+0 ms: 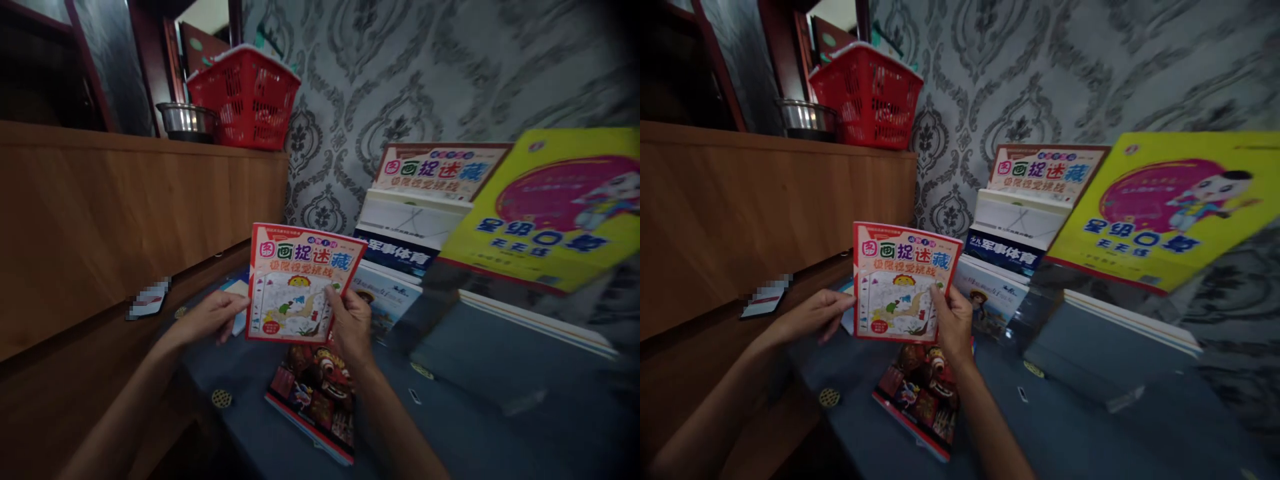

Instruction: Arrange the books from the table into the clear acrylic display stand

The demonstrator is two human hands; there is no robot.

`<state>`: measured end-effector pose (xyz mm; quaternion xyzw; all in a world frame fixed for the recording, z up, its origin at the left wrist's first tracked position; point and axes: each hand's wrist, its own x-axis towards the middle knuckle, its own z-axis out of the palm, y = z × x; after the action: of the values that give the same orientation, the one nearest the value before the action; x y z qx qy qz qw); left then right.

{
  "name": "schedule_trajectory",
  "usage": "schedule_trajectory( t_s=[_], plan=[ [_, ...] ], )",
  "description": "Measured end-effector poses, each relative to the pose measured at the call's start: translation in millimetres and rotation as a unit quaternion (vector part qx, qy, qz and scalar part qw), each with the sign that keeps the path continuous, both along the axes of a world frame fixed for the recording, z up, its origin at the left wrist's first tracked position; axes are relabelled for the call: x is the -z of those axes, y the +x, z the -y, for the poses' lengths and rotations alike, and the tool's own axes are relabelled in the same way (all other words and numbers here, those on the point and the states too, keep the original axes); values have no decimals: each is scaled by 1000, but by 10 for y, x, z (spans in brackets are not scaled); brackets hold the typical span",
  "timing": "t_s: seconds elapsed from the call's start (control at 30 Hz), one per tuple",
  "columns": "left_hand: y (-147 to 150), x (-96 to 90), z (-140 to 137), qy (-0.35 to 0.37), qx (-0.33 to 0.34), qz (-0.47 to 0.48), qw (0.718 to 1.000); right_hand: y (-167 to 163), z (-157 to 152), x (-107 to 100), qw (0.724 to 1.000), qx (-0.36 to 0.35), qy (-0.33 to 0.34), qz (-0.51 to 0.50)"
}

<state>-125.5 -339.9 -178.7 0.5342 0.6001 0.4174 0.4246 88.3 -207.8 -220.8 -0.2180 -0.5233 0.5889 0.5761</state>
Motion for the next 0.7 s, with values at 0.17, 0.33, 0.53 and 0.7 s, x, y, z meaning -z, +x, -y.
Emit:
schedule_trajectory(
  t_s=[0.17,0.33,0.53,0.7],
  plan=[
    [320,47,-272,96,47,36,994,213,-92,-212,998,1,-41,-38],
    [662,236,-514,165,6,116,979,412,-124,-346,999,-14,-33,-29],
    [816,435,-696,197,-105,11,975,557,-128,-416,998,52,29,-4],
    [936,390,-830,203,-56,-25,977,652,-116,-472,982,151,105,33]
  ],
)
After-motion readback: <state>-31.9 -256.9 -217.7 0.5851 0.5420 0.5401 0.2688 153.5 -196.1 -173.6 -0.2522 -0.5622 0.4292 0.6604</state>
